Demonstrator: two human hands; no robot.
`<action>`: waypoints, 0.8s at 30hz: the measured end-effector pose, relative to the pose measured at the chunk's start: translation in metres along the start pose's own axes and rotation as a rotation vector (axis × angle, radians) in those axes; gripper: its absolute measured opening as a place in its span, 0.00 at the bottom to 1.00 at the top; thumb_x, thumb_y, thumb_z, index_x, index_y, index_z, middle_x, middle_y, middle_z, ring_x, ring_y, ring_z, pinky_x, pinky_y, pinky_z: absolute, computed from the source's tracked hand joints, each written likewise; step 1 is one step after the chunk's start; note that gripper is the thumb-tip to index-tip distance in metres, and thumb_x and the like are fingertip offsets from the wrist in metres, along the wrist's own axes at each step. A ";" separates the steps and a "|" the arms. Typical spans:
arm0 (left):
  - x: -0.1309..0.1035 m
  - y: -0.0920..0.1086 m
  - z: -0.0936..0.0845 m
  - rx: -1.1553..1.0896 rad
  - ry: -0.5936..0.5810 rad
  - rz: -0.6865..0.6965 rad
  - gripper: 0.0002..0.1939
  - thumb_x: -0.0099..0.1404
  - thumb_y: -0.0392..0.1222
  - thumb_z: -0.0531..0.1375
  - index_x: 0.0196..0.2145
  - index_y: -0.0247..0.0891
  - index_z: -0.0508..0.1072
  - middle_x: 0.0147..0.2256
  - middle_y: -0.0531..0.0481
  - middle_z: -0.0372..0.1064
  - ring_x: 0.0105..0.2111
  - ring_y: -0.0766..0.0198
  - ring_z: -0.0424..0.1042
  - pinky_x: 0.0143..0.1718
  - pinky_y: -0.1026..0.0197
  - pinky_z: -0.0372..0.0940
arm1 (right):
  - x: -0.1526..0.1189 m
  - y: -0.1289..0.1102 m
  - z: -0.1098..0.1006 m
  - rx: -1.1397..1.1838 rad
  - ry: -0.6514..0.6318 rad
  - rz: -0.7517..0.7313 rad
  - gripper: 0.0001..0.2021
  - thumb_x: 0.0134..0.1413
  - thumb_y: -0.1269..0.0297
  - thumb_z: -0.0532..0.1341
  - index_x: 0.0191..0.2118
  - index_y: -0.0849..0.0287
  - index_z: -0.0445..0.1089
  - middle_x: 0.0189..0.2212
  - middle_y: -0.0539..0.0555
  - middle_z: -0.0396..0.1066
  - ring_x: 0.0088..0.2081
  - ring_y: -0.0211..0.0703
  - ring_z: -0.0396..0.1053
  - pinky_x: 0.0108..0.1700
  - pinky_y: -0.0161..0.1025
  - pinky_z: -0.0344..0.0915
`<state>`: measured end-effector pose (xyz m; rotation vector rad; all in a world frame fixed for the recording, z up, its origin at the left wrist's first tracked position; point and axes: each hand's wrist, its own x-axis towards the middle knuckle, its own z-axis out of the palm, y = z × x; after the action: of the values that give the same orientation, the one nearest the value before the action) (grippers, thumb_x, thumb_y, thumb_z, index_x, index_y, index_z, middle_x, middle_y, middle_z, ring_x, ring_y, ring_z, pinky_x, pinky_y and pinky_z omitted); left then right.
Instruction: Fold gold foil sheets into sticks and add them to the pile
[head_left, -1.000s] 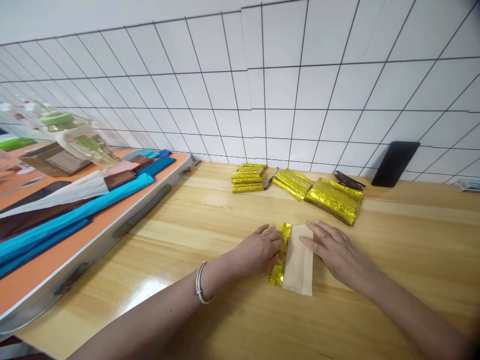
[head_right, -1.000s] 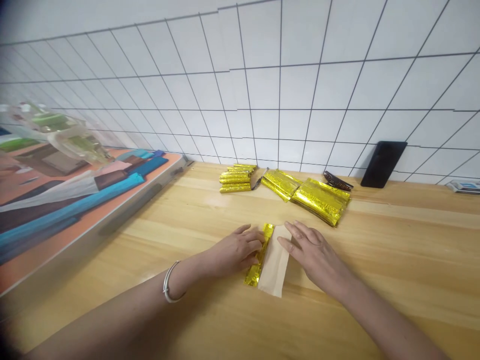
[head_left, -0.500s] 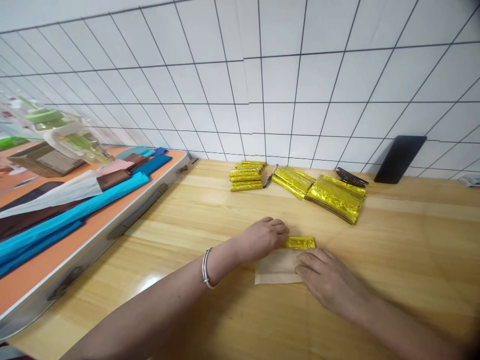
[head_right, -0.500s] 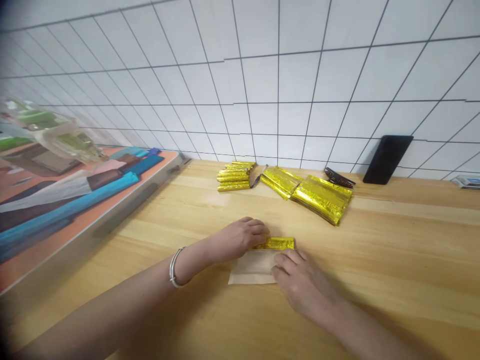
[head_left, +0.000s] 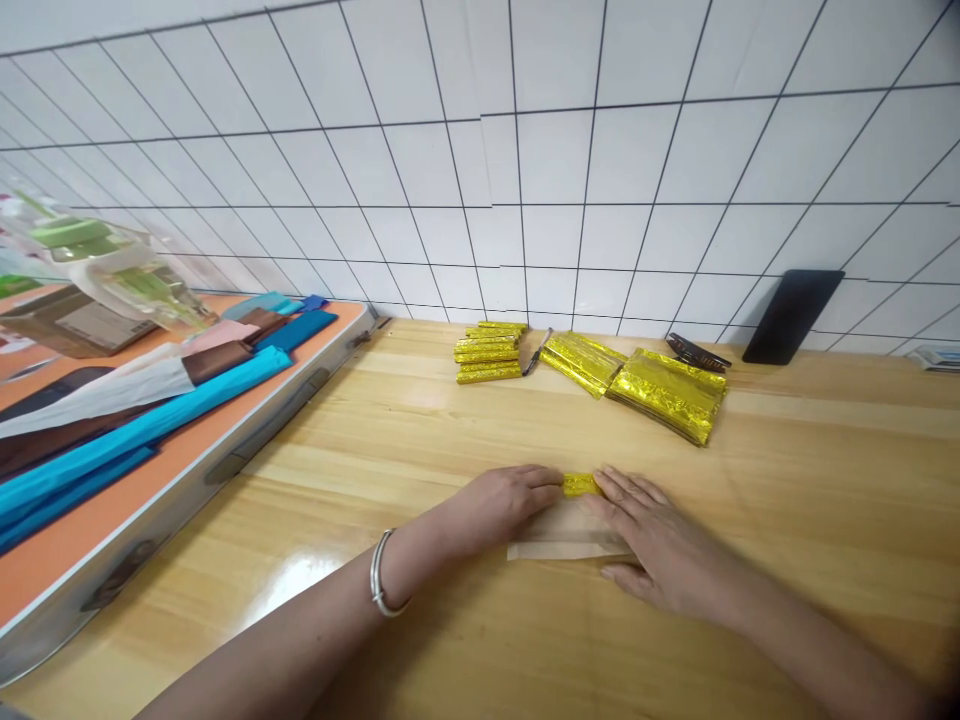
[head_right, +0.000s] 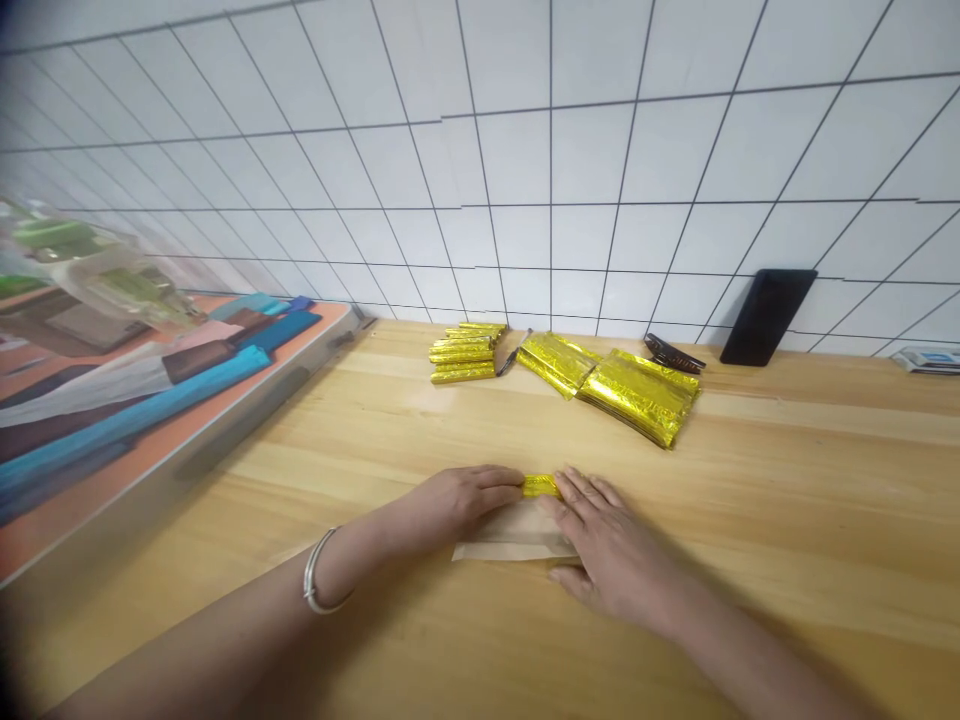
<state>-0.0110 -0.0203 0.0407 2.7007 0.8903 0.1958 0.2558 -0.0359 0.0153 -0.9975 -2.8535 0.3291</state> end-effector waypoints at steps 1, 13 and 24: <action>-0.007 -0.001 0.001 -0.013 0.013 -0.016 0.20 0.68 0.34 0.47 0.57 0.41 0.59 0.56 0.45 0.59 0.54 0.62 0.62 0.53 0.59 0.60 | 0.000 0.001 0.000 0.005 0.005 -0.003 0.35 0.52 0.53 0.59 0.63 0.58 0.48 0.65 0.61 0.38 0.64 0.57 0.38 0.61 0.57 0.44; -0.044 0.023 -0.001 -0.093 0.085 -0.157 0.21 0.59 0.38 0.56 0.50 0.37 0.63 0.55 0.42 0.60 0.57 0.56 0.57 0.60 0.52 0.51 | 0.002 0.001 -0.003 0.019 -0.016 0.007 0.30 0.55 0.54 0.57 0.61 0.55 0.53 0.65 0.59 0.39 0.64 0.56 0.38 0.60 0.58 0.46; -0.043 0.032 0.018 0.010 0.093 -0.254 0.11 0.62 0.45 0.55 0.39 0.36 0.65 0.54 0.40 0.61 0.58 0.51 0.55 0.59 0.46 0.48 | -0.015 0.004 -0.005 0.142 0.059 0.064 0.15 0.58 0.62 0.55 0.50 0.50 0.67 0.59 0.54 0.57 0.63 0.49 0.46 0.60 0.55 0.49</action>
<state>-0.0234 -0.0748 0.0325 2.5727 1.2532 0.2637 0.2703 -0.0414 0.0194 -1.0540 -2.7063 0.4916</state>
